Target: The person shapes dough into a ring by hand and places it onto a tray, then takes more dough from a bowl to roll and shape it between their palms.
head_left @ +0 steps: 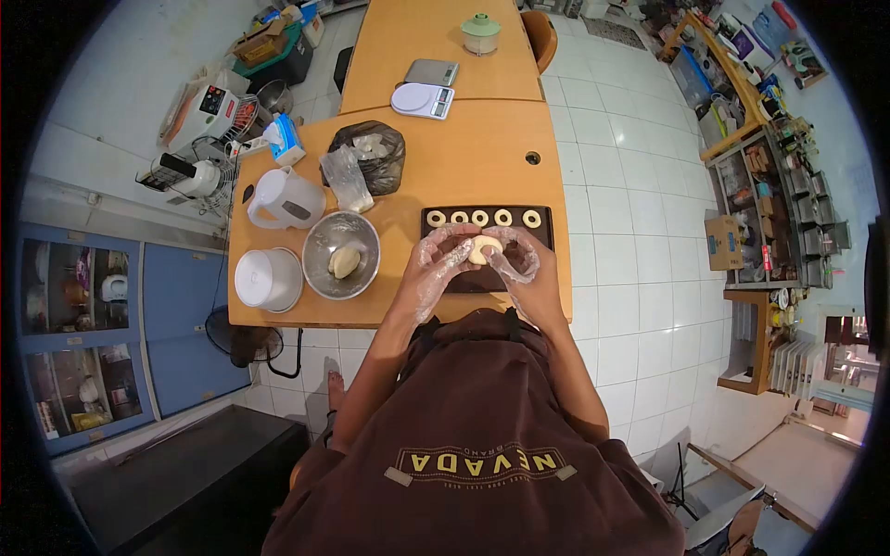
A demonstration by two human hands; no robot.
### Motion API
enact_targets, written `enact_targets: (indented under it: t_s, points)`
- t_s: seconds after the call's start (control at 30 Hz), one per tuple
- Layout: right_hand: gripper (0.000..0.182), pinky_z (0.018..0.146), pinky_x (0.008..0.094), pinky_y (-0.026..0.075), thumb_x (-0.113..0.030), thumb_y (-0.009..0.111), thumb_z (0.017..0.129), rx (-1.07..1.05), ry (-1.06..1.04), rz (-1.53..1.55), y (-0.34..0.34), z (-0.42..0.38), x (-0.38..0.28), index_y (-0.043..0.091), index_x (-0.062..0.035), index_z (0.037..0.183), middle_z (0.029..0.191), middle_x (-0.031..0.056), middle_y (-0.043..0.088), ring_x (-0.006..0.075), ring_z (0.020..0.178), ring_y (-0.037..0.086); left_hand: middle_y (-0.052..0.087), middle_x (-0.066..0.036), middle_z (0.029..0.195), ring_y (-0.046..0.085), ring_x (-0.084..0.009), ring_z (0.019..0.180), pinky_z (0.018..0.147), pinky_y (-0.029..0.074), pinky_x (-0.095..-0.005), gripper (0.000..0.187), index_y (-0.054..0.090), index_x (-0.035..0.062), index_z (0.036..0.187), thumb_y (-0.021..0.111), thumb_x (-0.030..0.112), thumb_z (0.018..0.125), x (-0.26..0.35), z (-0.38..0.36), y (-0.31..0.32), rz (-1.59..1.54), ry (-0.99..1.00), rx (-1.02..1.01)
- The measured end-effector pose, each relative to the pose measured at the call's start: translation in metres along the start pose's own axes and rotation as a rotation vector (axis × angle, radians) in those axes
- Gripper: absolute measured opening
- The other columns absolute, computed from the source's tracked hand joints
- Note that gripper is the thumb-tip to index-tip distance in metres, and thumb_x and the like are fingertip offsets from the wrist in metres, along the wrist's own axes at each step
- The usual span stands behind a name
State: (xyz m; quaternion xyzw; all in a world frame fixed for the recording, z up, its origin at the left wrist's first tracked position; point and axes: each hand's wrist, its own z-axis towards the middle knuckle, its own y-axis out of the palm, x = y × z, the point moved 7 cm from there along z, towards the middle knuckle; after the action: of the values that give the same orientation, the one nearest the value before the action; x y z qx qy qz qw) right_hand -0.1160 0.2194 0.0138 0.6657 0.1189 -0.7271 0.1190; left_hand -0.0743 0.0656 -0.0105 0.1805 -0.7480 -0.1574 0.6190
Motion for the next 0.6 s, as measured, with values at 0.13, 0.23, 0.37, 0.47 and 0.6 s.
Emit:
enact_targets:
  t_s: [0.13, 0.23, 0.37, 0.47, 0.6]
  points:
    - [0.026, 0.090, 0.0323, 0.053, -0.005, 0.074, 0.093, -0.033, 0.047, 0.061, 0.002, -0.004, 0.006, 0.069, 0.0022, 0.117, 0.105, 0.0098, 0.072, 0.0149, 0.098, 0.066, 0.067, -0.010, 0.121, 0.067, -0.0183, 0.110, 0.094, 0.058, -0.0352, 0.029, 0.062, 0.0011, 0.130, 0.062, 0.015, 0.105, -0.009, 0.003, -0.002, -0.235, -0.045, -0.038]
    - [0.027, 0.090, 0.0319, 0.053, -0.005, 0.075, 0.092, -0.037, 0.062, 0.082, 0.002, -0.005, 0.007, 0.068, 0.0017, 0.117, 0.106, 0.0093, 0.072, 0.0146, 0.099, 0.065, 0.067, -0.011, 0.121, 0.067, -0.0186, 0.111, 0.096, 0.057, -0.0366, 0.029, 0.061, 0.0013, 0.130, 0.062, 0.016, 0.105, -0.012, 0.000, 0.002, -0.274, -0.053, -0.027]
    - [0.026, 0.090, 0.0312, 0.052, -0.006, 0.076, 0.092, -0.039, 0.089, 0.092, 0.003, -0.007, 0.004, 0.068, 0.0012, 0.116, 0.105, 0.0083, 0.071, 0.0140, 0.099, 0.064, 0.066, -0.008, 0.120, 0.065, -0.0157, 0.109, 0.095, 0.057, -0.0340, 0.024, 0.062, 0.0013, 0.125, 0.063, 0.010, 0.103, -0.002, -0.001, 0.006, 0.022, 0.011, 0.002]
    - [0.026, 0.090, 0.0311, 0.052, -0.008, 0.076, 0.093, -0.034, 0.075, 0.094, 0.002, -0.008, 0.011, 0.068, 0.0012, 0.116, 0.105, 0.0078, 0.071, 0.0139, 0.098, 0.064, 0.065, -0.007, 0.120, 0.063, -0.0144, 0.109, 0.095, 0.055, -0.0324, 0.024, 0.060, 0.0002, 0.126, 0.062, 0.005, 0.103, 0.000, 0.000, 0.004, 0.242, 0.068, -0.036]
    - [0.027, 0.089, 0.0309, 0.052, -0.007, 0.075, 0.093, -0.026, 0.041, 0.063, 0.004, -0.008, 0.013, 0.067, 0.0016, 0.117, 0.105, 0.0080, 0.072, 0.0134, 0.097, 0.065, 0.064, -0.007, 0.116, 0.062, -0.0143, 0.107, 0.097, 0.051, -0.0308, 0.024, 0.058, -0.0011, 0.125, 0.061, 0.002, 0.102, 0.005, -0.002, 0.004, 0.314, 0.107, -0.026]
